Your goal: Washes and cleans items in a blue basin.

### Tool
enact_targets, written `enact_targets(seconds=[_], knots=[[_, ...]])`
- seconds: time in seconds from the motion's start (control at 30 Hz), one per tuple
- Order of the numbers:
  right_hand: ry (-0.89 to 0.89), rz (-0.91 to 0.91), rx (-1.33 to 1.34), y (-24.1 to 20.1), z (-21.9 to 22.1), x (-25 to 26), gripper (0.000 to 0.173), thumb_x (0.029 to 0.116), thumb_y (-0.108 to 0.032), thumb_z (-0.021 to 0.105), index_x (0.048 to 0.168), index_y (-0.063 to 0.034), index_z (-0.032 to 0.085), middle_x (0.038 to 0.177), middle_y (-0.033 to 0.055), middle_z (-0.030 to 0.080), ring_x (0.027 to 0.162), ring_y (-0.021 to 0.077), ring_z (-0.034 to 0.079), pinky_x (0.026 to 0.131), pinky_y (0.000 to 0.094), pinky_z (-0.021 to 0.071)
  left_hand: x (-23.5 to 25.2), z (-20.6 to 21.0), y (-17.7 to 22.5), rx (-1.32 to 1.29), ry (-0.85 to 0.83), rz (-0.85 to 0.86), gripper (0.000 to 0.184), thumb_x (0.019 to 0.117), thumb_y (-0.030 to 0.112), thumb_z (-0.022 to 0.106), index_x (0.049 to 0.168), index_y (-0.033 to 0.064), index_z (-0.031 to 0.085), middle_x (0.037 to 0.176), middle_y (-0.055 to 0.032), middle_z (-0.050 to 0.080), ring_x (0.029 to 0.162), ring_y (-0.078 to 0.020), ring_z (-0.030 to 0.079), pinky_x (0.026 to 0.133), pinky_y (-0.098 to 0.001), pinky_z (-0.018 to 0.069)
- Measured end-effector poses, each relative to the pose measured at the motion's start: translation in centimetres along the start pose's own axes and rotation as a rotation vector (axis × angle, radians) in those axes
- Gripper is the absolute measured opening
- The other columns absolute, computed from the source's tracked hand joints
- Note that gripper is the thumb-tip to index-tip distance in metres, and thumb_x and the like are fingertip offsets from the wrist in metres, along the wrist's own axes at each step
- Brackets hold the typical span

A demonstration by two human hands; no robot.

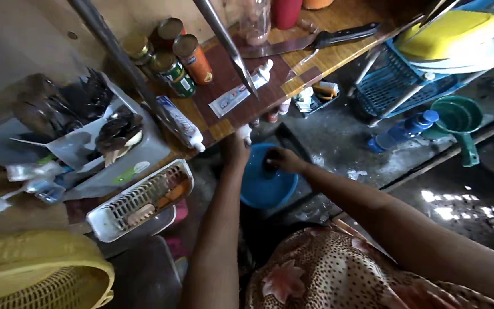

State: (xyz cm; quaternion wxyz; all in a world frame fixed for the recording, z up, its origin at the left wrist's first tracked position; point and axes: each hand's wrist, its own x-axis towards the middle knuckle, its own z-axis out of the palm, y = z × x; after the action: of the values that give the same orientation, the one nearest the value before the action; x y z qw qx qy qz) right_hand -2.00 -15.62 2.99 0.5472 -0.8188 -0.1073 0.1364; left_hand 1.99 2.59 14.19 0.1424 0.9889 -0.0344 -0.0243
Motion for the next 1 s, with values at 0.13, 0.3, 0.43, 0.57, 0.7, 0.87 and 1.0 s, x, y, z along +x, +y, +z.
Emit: enact_targets(seconds=[0.13, 0.3, 0.43, 0.57, 0.7, 0.87, 1.0], knots=[[0.09, -0.067, 0.01, -3.3, -2.5, -5.7, 0.033, 0.1007, -0.017, 0.066, 0.131, -0.0052, 0.061, 0.117, 0.0136, 0.071, 0.103, 0.0252, 0.071, 0.093, 0.0508, 0.058, -6.1, 4.2, -3.4, -0.318, 0.096, -0.047, 0.064, 0.0959, 0.014, 0.068, 0.152, 0.0029, 0.039, 0.15, -0.0273, 0.046, 0.132, -0.0439, 0.052, 0.106, -0.0585, 0.0474], [0.251, -0.13, 0.045, -5.5, -4.9, -11.5, 0.033, 0.0997, -0.013, 0.064, 0.13, -0.0007, 0.06, 0.118, 0.0131, 0.07, 0.104, 0.0194, 0.07, 0.094, 0.0414, 0.0583, -12.6, 8.6, -7.1, -0.362, -0.244, -0.133, 0.028, 0.1047, 0.018, 0.058, 0.123, -0.002, 0.064, 0.117, -0.0204, 0.068, 0.11, -0.032, 0.067, 0.1, -0.0514, 0.0522], [0.361, -0.178, -0.043, -6.0, -6.1, -15.7, 0.034, 0.0989, -0.015, 0.064, 0.129, 0.0001, 0.059, 0.116, 0.0117, 0.071, 0.105, 0.0167, 0.07, 0.096, 0.0395, 0.058, -14.9, 8.5, -5.3, -0.372, -0.337, -0.165, 0.04, 0.1049, 0.032, 0.06, 0.119, -0.0044, 0.065, 0.111, -0.021, 0.071, 0.105, -0.0324, 0.069, 0.098, -0.0516, 0.0525], [0.378, -0.157, -0.156, -6.3, -7.4, -19.0, 0.033, 0.0992, -0.016, 0.065, 0.128, -0.0004, 0.06, 0.114, 0.012, 0.071, 0.103, 0.018, 0.07, 0.095, 0.0408, 0.0583, -14.4, 6.9, 0.4, -0.455, -0.326, 0.099, 0.036, 0.1099, 0.026, 0.048, 0.118, -0.0034, 0.067, 0.108, -0.0192, 0.071, 0.101, -0.0315, 0.069, 0.095, -0.053, 0.0542], [0.4, -0.118, -0.19, -5.8, -7.5, -22.3, 0.031, 0.0991, -0.013, 0.065, 0.127, -0.0007, 0.06, 0.115, 0.0116, 0.07, 0.104, 0.0177, 0.07, 0.095, 0.0405, 0.0586, -14.5, 7.3, 3.6, -0.505, -0.242, 0.319, 0.021, 0.1038, 0.014, 0.059, 0.117, -0.0001, 0.068, 0.115, -0.0172, 0.07, 0.109, -0.0294, 0.068, 0.1, -0.0498, 0.0537], [0.451, -0.122, -0.128, -3.7, -9.7, -26.6, 0.032, 0.0974, -0.011, 0.064, 0.127, 0.0004, 0.058, 0.116, 0.0114, 0.07, 0.104, 0.0161, 0.07, 0.094, 0.038, 0.0584, -18.2, 9.7, 1.9, -0.397, -0.472, 0.103, 0.036, 0.1028, 0.032, 0.062, 0.111, -0.003, 0.068, 0.099, -0.0153, 0.072, 0.093, -0.0254, 0.071, 0.09, -0.0465, 0.0568], [0.528, -0.247, -0.075, -0.7, -13.6, -28.4, 0.033, 0.0981, -0.018, 0.06, 0.123, 0.003, 0.056, 0.108, 0.0095, 0.07, 0.098, 0.0113, 0.068, 0.089, 0.0331, 0.0582, -25.8, 13.4, -1.5, -0.537, -0.816, -0.21, 0.041, 0.1068, 0.031, 0.055, 0.125, -0.0063, 0.06, 0.112, -0.021, 0.069, 0.104, -0.028, 0.068, 0.098, -0.0458, 0.0533]])
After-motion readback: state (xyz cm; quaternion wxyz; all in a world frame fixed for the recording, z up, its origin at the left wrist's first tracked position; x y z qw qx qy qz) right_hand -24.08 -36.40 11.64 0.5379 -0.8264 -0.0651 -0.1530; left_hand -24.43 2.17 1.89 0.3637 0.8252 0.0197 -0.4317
